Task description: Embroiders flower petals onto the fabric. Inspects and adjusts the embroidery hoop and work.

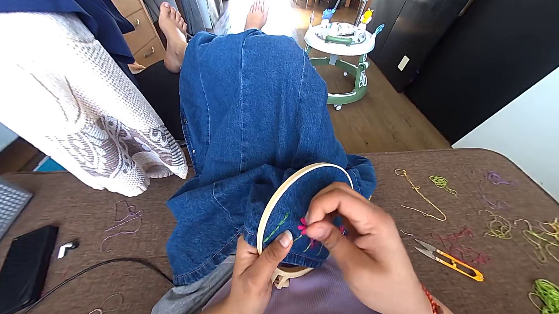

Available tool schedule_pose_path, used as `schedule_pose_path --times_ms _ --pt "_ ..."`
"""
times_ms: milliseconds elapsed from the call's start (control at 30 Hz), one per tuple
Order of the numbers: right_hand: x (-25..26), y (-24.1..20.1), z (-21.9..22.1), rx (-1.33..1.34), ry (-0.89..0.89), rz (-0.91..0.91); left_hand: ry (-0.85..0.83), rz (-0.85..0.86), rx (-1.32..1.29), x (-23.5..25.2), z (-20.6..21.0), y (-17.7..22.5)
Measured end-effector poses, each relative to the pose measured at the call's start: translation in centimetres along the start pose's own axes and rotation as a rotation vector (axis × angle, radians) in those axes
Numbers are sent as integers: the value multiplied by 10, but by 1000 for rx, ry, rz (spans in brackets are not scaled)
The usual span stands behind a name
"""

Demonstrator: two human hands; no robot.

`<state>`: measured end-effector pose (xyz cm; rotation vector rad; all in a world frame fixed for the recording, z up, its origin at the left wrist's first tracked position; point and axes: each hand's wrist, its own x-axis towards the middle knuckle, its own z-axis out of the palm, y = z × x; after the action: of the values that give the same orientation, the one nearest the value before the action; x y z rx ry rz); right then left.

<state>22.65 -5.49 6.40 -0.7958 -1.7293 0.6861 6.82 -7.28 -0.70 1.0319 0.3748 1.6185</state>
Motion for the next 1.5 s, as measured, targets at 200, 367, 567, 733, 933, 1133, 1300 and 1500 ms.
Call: schedule_pose_path --times_ms 200,367,567,733,933,1133,1300,1500 --pt "17 -18 -25 343 27 49 98 -90 -91 2 0 2" --pt "9 -25 -33 314 84 20 125 -123 -119 2 1 3" --pt "-1 -24 -30 257 114 -62 237 -224 -186 4 4 6" --pt "-17 -25 -34 290 29 -63 320 -303 -223 6 5 8" --pt "-37 -20 -39 192 -128 29 364 -346 -217 7 4 8" --pt "-45 13 -15 146 -78 114 367 -356 -226 7 3 6" --pt "-44 22 10 133 36 106 341 -329 -219 7 2 4" --pt "-42 23 20 60 90 162 325 -309 -199 5 2 3"
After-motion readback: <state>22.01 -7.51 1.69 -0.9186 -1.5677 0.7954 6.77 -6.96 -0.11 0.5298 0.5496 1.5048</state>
